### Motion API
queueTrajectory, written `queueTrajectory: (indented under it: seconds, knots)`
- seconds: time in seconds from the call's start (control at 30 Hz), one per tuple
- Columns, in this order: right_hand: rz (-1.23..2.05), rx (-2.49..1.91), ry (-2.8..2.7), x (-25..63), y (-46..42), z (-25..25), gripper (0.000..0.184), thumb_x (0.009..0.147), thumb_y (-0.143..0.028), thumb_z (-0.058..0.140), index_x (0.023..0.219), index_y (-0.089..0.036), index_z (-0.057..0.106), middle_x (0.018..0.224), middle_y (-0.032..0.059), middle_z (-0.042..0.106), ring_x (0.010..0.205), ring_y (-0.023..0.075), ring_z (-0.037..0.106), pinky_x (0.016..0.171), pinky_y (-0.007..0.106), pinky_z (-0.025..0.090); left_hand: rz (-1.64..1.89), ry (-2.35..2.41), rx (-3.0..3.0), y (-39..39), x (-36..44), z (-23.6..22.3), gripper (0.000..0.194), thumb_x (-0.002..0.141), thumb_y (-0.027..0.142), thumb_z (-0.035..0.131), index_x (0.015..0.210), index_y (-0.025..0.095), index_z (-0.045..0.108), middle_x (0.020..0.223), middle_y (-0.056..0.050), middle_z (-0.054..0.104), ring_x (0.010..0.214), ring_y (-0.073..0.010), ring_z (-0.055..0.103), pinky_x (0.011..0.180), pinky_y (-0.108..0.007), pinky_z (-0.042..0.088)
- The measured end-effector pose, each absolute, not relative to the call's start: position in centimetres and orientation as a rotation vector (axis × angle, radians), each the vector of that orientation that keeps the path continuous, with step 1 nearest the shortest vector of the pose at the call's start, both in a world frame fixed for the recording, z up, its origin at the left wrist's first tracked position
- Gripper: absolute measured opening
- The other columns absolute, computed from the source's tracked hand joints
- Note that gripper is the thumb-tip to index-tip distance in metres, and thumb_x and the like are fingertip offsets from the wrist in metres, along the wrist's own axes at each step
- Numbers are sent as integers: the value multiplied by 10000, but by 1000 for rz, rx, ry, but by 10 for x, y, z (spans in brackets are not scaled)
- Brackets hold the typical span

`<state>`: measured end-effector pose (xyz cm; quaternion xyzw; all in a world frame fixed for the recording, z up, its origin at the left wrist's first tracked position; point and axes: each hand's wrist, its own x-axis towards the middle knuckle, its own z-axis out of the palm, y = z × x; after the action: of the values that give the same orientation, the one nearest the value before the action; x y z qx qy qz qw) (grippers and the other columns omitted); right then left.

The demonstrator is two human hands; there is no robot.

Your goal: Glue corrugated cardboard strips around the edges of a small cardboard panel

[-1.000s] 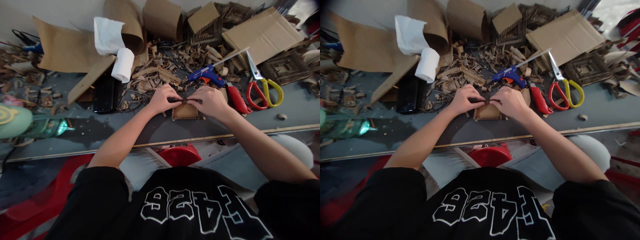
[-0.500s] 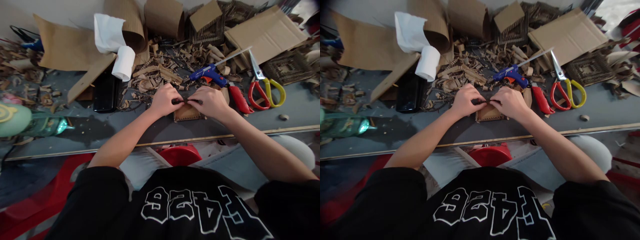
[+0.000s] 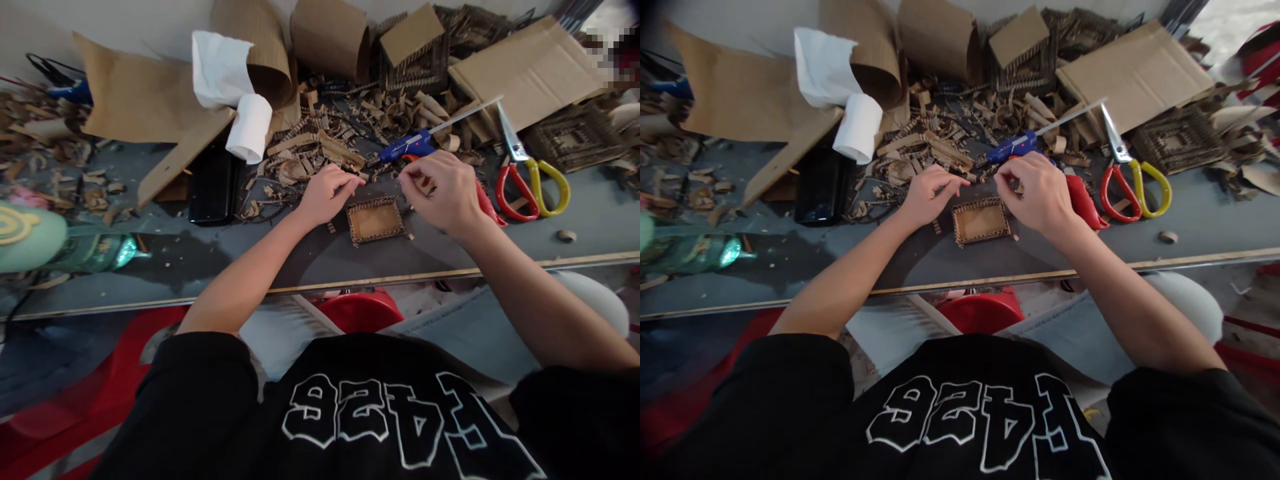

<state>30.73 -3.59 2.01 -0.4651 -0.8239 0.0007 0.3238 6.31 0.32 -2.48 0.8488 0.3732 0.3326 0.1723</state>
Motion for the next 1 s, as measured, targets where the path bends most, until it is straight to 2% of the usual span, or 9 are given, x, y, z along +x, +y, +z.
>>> queueTrajectory:
  seconds: [0.1, 0.23, 0.37, 0.5, 0.67, 0.73, 0.87, 1.0]
  knots:
    - [54, -1303, -2168, 311, -38, 22, 132, 906, -242, 538, 808, -214, 622, 716, 42, 646, 643, 169, 566, 628, 307, 414, 921, 971, 2442, 4, 63, -25, 635, 1021, 621, 289, 1134, 193, 745, 883, -72, 763, 901, -201, 639, 878, -376, 494]
    - [292, -1316, -2141, 304, -42, 19, 201, 935, -260, 512, 777, -197, 619, 662, 21, 600, 580, 128, 498, 584, 280, 340, 973, 854, 2503, 2, 65, -25, 512, 1000, 589, 428, 1076, 211, 765, 901, -75, 765, 884, -197, 652, 871, -387, 499]
    - [653, -1217, -2043, 291, -47, 19, 332, 940, -426, 590, 763, -166, 699, 606, -1, 597, 545, 96, 476, 538, 253, 313, 1134, 814, 2428, -10, 70, -17, 397, 932, 579, 590, 1038, 242, 772, 926, -53, 768, 919, -191, 664, 872, -384, 509]
    - [799, -1169, -1945, 285, -48, 15, 551, 839, -678, 663, 676, -153, 696, 563, -3, 570, 534, 85, 435, 508, 255, 269, 1218, 708, 2300, -21, 77, -9, 327, 913, 557, 632, 934, 260, 768, 896, -17, 769, 880, -168, 668, 843, -373, 520]
    - [1025, -1051, -1890, 286, -45, 7, 621, 808, -761, 627, 662, -159, 671, 591, 8, 604, 550, 96, 502, 521, 250, 327, 1326, 685, 2197, -26, 81, -8, 286, 915, 518, 651, 849, 254, 739, 820, 1, 757, 836, -155, 661, 825, -372, 523]
    - [1044, -1026, -1889, 287, -45, 6, 623, 816, -766, 610, 680, -162, 682, 600, 9, 619, 553, 97, 521, 523, 245, 344, 1347, 704, 2207, -26, 81, -9, 307, 923, 525, 637, 832, 245, 725, 806, -1, 749, 826, -155, 661, 823, -376, 524]
    - [868, -1040, -1900, 286, -46, 10, 644, 827, -778, 580, 658, -165, 685, 558, 0, 597, 523, 86, 508, 510, 242, 333, 1409, 720, 2242, -28, 81, -9, 332, 938, 531, 615, 813, 238, 709, 791, 4, 742, 796, -148, 653, 806, -373, 527]
    - [765, -1051, -1921, 285, -46, 12, 646, 839, -771, 575, 624, -170, 672, 518, -5, 578, 487, 86, 484, 487, 245, 318, 1286, 888, 2275, -33, 82, -6, 398, 936, 616, 559, 868, 263, 729, 843, -2, 749, 854, -169, 653, 850, -401, 526]
